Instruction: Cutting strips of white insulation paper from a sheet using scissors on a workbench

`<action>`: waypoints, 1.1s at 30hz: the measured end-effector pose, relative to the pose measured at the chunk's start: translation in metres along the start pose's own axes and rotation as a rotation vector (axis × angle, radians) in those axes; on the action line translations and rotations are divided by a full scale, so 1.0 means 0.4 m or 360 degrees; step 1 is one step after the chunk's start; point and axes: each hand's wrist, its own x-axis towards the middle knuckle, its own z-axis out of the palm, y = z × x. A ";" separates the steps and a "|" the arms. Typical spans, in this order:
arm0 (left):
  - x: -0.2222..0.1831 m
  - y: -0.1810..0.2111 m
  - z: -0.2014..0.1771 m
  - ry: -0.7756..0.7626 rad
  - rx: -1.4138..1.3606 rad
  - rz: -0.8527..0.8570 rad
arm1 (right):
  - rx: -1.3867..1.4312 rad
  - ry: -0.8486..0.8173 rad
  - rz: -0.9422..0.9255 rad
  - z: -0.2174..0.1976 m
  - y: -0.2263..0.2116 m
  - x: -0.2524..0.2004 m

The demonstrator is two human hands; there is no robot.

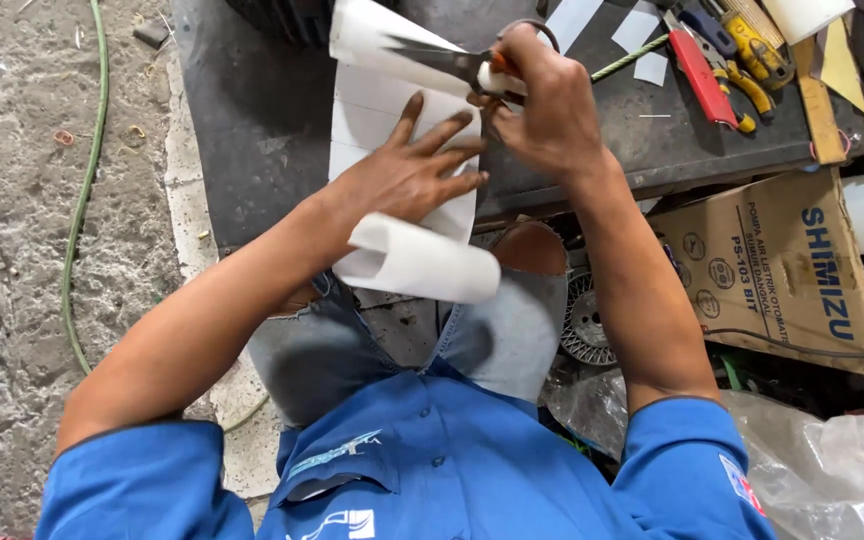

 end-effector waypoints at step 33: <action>-0.234 0.237 -0.353 0.1196 -0.2441 -0.0855 | 0.2157 0.0705 0.1099 0.135 -0.422 -0.199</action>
